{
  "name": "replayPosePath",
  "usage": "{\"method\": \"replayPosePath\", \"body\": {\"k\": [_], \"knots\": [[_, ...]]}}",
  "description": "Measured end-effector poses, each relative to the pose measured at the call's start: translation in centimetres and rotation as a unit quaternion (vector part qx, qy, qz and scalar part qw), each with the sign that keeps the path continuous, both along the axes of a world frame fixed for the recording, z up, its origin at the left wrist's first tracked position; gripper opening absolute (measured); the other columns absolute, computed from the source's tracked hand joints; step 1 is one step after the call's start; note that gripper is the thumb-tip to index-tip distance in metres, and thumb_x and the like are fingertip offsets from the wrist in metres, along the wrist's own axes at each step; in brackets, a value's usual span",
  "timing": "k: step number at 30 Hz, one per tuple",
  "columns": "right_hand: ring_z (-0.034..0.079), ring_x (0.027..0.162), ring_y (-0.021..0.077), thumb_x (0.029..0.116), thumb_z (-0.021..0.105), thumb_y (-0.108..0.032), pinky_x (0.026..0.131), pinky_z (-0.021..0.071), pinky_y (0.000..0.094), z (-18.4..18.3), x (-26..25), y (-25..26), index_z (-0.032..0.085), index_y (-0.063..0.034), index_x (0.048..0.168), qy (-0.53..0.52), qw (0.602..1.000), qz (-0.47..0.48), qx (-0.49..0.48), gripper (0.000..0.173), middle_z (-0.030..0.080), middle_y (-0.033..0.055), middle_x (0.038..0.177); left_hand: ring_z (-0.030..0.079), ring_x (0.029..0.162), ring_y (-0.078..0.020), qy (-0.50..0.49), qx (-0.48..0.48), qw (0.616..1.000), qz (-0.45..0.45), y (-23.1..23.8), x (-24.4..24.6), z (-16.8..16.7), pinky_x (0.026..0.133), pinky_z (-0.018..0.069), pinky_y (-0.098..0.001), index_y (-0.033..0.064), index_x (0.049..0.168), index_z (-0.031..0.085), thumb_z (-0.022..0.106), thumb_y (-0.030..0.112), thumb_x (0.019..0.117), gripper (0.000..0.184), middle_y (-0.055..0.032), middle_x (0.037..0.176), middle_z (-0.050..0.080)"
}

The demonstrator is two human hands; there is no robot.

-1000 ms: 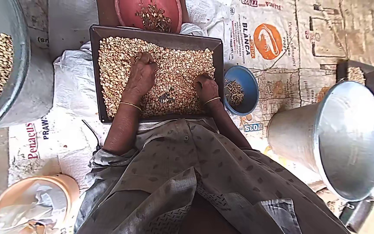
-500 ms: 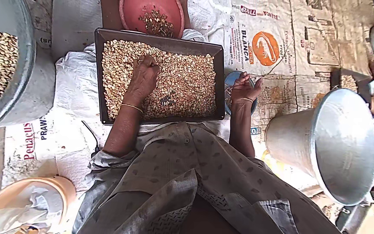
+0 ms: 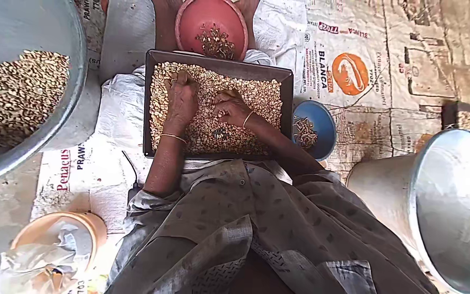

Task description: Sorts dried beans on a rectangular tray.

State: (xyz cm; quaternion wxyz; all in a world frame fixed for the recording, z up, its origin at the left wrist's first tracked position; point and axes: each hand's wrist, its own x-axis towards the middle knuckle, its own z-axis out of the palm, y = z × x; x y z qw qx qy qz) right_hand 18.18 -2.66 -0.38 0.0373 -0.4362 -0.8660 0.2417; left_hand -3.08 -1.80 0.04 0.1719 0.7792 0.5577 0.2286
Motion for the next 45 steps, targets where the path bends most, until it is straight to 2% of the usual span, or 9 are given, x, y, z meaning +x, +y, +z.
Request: {"method": "replayPosePath", "body": {"k": [6, 10, 12, 15, 18, 27, 31, 40, 45], "knots": [[0.066, 0.116, 0.0367, 0.0950, 0.066, -0.004, 0.104, 0.0483, 0.0544, 2.1, 8.7, -0.8, 0.072, 0.0031, 0.115, 0.012, 0.987, -0.151, -0.054, 0.023, 0.070, 0.0231, 0.119, 0.052, 0.126, -0.0468, 0.008, -0.013, 1.000, 0.009, 0.4, -0.2, 0.5, 0.107, 0.0337, -0.0654, -0.0028, 0.109, 0.072, 0.053, 0.002, 0.0976, 0.023, -0.0261, 0.128, 0.060], [0.061, 0.075, 0.0005, 0.0977, 0.061, -0.005, 0.072, 0.0527, 0.0207, 4.7, 10.3, -3.4, 0.071, -0.0010, 0.111, 0.186, 0.963, -0.113, -0.158, 0.017, 0.071, 0.0032, 0.097, 0.051, 0.128, -0.0484, 0.001, -0.017, 1.000, 0.001, 0.4, -0.1, 0.3, 0.108, 0.0336, -0.0674, -0.0040, 0.109, 0.071, 0.054, 0.001, 0.0964, 0.022, -0.0276, 0.128, 0.059], [0.065, 0.083, 0.0076, 0.0970, 0.058, -0.003, 0.075, 0.0548, 0.0256, 5.3, 9.6, -2.7, 0.072, -0.0004, 0.113, 0.175, 0.971, -0.108, -0.122, 0.021, 0.071, 0.0097, 0.112, 0.051, 0.127, -0.0480, -0.003, -0.015, 1.000, 0.004, 0.3, -0.1, 0.3, 0.107, 0.0337, -0.0678, -0.0033, 0.109, 0.072, 0.055, 0.001, 0.0958, 0.022, -0.0272, 0.127, 0.060], [0.064, 0.121, 0.0271, 0.0955, 0.052, 0.003, 0.105, 0.0496, 0.0390, 4.6, 7.0, 0.2, 0.071, 0.0048, 0.113, 0.132, 0.984, -0.116, -0.026, 0.025, 0.065, 0.0210, 0.132, 0.052, 0.126, -0.0479, -0.006, -0.002, 1.000, 0.002, 0.2, -0.2, 0.1, 0.107, 0.0349, -0.0671, -0.0033, 0.108, 0.072, 0.054, 0.001, 0.0954, 0.022, -0.0275, 0.126, 0.060], [0.060, 0.129, 0.0292, 0.0963, 0.058, 0.000, 0.108, 0.0489, 0.0404, 2.6, 3.5, 2.1, 0.072, 0.0016, 0.114, 0.137, 0.985, -0.106, 0.005, 0.023, 0.064, 0.0194, 0.135, 0.051, 0.128, -0.0469, -0.005, -0.002, 1.000, 0.006, 0.1, -0.2, 0.0, 0.108, 0.0343, -0.0662, -0.0030, 0.109, 0.072, 0.053, 0.000, 0.0960, 0.023, -0.0268, 0.128, 0.060], [0.064, 0.122, 0.0357, 0.0988, 0.053, -0.004, 0.106, 0.0469, 0.0539, 0.8, 5.9, 2.8, 0.073, -0.0045, 0.122, -0.009, 0.961, -0.275, 0.007, 0.030, 0.071, 0.0177, 0.125, 0.052, 0.127, -0.0476, -0.005, -0.006, 1.000, -0.003, 0.3, -0.1, 0.1, 0.107, 0.0347, -0.0651, -0.0032, 0.109, 0.072, 0.050, 0.002, 0.0979, 0.025, -0.0270, 0.129, 0.059], [0.069, 0.096, 0.0314, 0.0971, 0.061, -0.010, 0.089, 0.0544, 0.0484, 0.1, 5.1, 2.0, 0.073, -0.0004, 0.109, 0.052, 0.977, -0.203, 0.033, 0.019, 0.071, 0.0185, 0.107, 0.051, 0.127, -0.0481, 0.001, -0.009, 1.000, -0.001, 0.2, 0.0, 0.1, 0.108, 0.0337, -0.0656, -0.0036, 0.109, 0.071, 0.050, 0.002, 0.0980, 0.025, -0.0276, 0.129, 0.059], [0.067, 0.110, 0.0412, 0.0991, 0.055, -0.011, 0.087, 0.0515, 0.0612, 0.8, 1.5, 0.7, 0.072, 0.0001, 0.108, -0.181, 0.968, -0.169, 0.046, 0.022, 0.068, 0.0199, 0.122, 0.052, 0.126, -0.0492, 0.008, 0.000, 1.000, -0.006, 0.2, -0.1, 0.1, 0.105, 0.0358, -0.0656, -0.0046, 0.108, 0.071, 0.051, 0.001, 0.0970, 0.023, -0.0290, 0.128, 0.059], [0.070, 0.086, 0.0267, 0.0965, 0.059, -0.011, 0.082, 0.0559, 0.0447, -0.1, 4.8, 1.9, 0.070, 0.0058, 0.103, 0.082, 0.955, -0.286, 0.012, 0.021, 0.071, 0.0174, 0.095, 0.051, 0.127, -0.0498, 0.005, -0.001, 1.000, -0.004, 0.2, -0.2, 0.0, 0.106, 0.0350, -0.0666, -0.0043, 0.109, 0.071, 0.052, 0.001, 0.0969, 0.023, -0.0292, 0.130, 0.058]]}}
